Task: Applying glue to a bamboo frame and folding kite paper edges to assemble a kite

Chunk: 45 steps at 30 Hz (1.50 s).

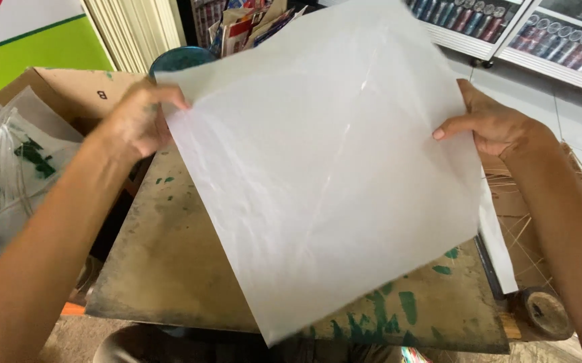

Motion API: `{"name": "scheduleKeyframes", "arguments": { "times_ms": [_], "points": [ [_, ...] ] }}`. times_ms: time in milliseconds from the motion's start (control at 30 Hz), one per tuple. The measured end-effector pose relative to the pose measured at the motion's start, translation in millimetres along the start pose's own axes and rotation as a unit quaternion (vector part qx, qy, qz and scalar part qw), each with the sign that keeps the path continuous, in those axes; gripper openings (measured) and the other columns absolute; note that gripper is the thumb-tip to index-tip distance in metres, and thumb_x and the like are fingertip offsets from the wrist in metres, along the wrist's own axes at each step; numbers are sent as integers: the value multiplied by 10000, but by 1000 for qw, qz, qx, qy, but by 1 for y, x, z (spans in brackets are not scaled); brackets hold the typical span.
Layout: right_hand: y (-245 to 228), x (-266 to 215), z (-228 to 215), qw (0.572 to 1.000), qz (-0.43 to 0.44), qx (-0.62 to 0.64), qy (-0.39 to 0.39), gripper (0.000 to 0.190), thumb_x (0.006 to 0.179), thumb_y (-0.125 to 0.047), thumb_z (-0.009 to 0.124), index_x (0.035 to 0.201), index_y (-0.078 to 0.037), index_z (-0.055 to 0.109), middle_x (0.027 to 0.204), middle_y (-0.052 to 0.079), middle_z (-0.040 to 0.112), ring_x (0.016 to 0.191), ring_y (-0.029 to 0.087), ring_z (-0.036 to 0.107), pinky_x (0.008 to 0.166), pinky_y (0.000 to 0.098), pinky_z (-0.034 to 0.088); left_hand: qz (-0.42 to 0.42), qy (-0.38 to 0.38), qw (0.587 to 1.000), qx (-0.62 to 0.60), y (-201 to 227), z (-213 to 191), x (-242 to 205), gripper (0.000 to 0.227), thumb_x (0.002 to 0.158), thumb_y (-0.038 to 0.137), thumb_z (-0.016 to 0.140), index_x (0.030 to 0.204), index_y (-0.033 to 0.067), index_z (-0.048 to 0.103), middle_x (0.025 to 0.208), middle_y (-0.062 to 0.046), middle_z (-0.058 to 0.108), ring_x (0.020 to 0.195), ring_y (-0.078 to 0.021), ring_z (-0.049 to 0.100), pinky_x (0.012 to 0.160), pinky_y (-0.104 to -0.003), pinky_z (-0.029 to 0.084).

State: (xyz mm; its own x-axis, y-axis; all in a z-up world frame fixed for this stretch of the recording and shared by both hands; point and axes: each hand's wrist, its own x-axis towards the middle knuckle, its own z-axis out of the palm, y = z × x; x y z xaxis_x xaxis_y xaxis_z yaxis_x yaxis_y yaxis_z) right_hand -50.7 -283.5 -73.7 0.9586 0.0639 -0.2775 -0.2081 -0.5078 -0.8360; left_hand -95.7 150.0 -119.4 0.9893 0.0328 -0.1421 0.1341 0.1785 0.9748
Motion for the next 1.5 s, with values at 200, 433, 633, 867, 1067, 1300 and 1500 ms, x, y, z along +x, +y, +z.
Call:
{"name": "scheduleKeyframes", "arguments": {
  "times_ms": [200,433,633,867,1067,1300,1500],
  "points": [
    [3,1,25,995,90,-37,-4,935,766,155,592,1541,-242,248,1474,196,455,1383,411,472,1163,597,407,-78,-71,993,49,-74,-59,29,597,677,84,615,1272,86,574,1064,-76,648,918,-280,646,792,-403,532],
    [90,62,16,997,3,26,-67,1125,593,183,787,1544,-202,326,1320,283,522,1146,444,565,933,626,527,-119,-74,988,68,-142,-99,17,570,704,-1,770,1203,-53,500,927,-173,552,828,-327,591,774,-507,558],
    [96,71,26,997,3,-7,-71,1104,602,142,844,1506,-241,339,1318,241,552,1162,369,576,980,555,542,-91,-91,984,122,-118,-90,5,639,663,-49,816,1224,-9,512,894,-142,603,779,-306,659,662,-447,598],
    [69,62,55,996,27,-77,-45,989,646,91,819,1444,-285,371,1536,122,367,1309,298,480,1037,476,478,-185,-18,966,179,-86,-69,-4,680,703,-20,751,1327,104,513,1141,-87,617,1015,-267,617,873,-458,515],
    [38,54,78,992,53,-104,-55,934,692,86,772,1438,-277,342,1636,-77,170,1443,213,344,1109,404,426,-241,34,945,217,-73,-74,-5,820,734,11,720,1495,165,459,1223,-101,647,1131,-231,598,937,-416,485],
    [41,63,78,984,56,-159,-60,979,662,52,809,1441,-288,321,1566,94,317,1488,197,311,1085,395,417,-220,42,959,176,-73,-75,-2,558,767,-9,694,1252,58,427,1260,-207,633,1158,-345,621,970,-530,534],
    [33,54,77,979,63,-182,-64,1008,670,24,815,1468,-304,293,1583,149,322,1532,201,280,1125,415,384,-175,63,966,179,-70,-73,2,362,840,26,716,1120,52,488,1116,-266,706,995,-366,688,919,-493,578]
  ]
}}
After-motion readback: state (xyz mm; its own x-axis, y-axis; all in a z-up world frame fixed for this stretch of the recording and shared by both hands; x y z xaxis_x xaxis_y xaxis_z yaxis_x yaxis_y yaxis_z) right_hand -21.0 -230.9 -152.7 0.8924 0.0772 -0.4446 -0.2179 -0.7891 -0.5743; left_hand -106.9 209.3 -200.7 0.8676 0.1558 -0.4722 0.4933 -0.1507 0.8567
